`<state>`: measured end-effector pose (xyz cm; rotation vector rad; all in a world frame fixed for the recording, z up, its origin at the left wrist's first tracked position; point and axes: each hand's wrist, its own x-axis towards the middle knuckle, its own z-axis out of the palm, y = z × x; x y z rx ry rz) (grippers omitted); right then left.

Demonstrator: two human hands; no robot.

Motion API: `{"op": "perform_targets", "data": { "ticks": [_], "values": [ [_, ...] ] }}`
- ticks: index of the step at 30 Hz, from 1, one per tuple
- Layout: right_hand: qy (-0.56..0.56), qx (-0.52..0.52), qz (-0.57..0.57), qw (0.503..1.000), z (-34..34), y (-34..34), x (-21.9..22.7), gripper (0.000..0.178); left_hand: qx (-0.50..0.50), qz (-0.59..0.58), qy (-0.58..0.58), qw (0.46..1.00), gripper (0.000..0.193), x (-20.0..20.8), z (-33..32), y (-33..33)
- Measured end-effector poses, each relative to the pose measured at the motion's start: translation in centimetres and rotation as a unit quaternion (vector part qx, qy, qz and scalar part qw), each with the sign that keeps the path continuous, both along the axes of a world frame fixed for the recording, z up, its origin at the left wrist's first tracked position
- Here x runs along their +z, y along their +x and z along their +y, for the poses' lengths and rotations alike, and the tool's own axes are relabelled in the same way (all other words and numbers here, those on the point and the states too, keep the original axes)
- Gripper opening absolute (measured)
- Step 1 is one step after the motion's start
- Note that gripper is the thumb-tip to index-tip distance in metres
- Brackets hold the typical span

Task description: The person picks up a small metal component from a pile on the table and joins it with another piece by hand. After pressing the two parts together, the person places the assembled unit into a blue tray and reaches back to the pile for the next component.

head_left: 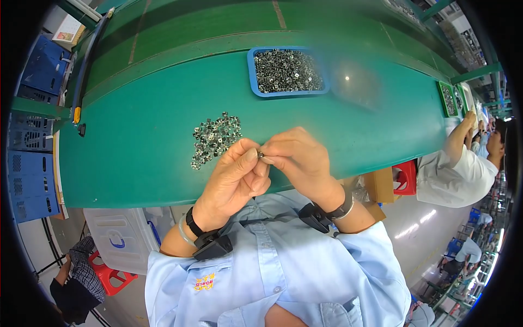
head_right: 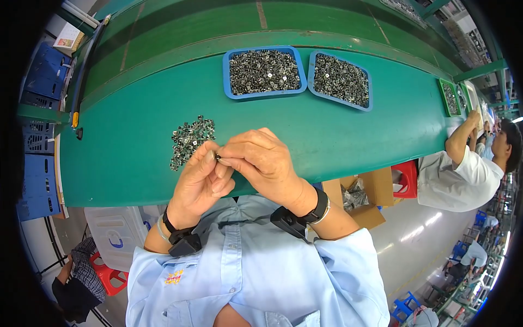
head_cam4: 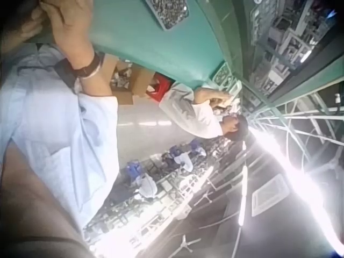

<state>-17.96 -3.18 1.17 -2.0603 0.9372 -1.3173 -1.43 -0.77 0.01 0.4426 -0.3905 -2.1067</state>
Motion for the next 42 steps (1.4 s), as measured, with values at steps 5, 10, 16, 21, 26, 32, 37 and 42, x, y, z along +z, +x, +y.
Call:
{"op": "perform_targets", "data": {
  "ticks": [5,10,16,21,26,32,37,42],
  "values": [
    [-0.039,-0.002,0.034,0.999,0.0,-0.2,0.3,0.015,-0.008,0.005,0.000,1.000,0.017,0.1,0.0,0.0],
    [-0.058,0.000,0.044,0.997,-0.2,-0.2,0.8,0.015,-0.015,-0.008,-0.008,1.000,0.018,0.5,0.0,0.1],
    [-0.060,0.009,0.045,0.997,-0.3,-0.4,0.7,0.015,-0.012,-0.082,-0.025,0.996,0.017,0.8,-0.3,0.4],
    [-0.072,0.004,0.055,0.996,-0.4,-0.6,0.2,0.016,-0.010,-0.138,-0.027,0.990,0.014,1.1,-0.6,0.7],
    [-0.024,0.003,0.031,0.999,-0.4,-0.6,0.1,0.015,-0.014,-0.116,-0.017,0.993,0.018,1.3,-0.7,0.6],
    [0.015,0.007,-0.004,1.000,-0.6,-0.7,-0.1,0.014,-0.017,-0.103,-0.013,0.994,0.026,1.2,-0.7,0.7],
    [-0.004,-0.063,0.051,0.997,-3.9,-2.1,0.9,0.011,-0.016,-0.115,-0.008,0.993,0.023,0.4,-0.2,1.7],
    [0.015,-0.149,0.149,0.977,-8.7,-2.4,1.2,0.011,-0.031,-0.153,0.007,0.988,0.019,-0.3,1.0,2.2]
  ]
}}
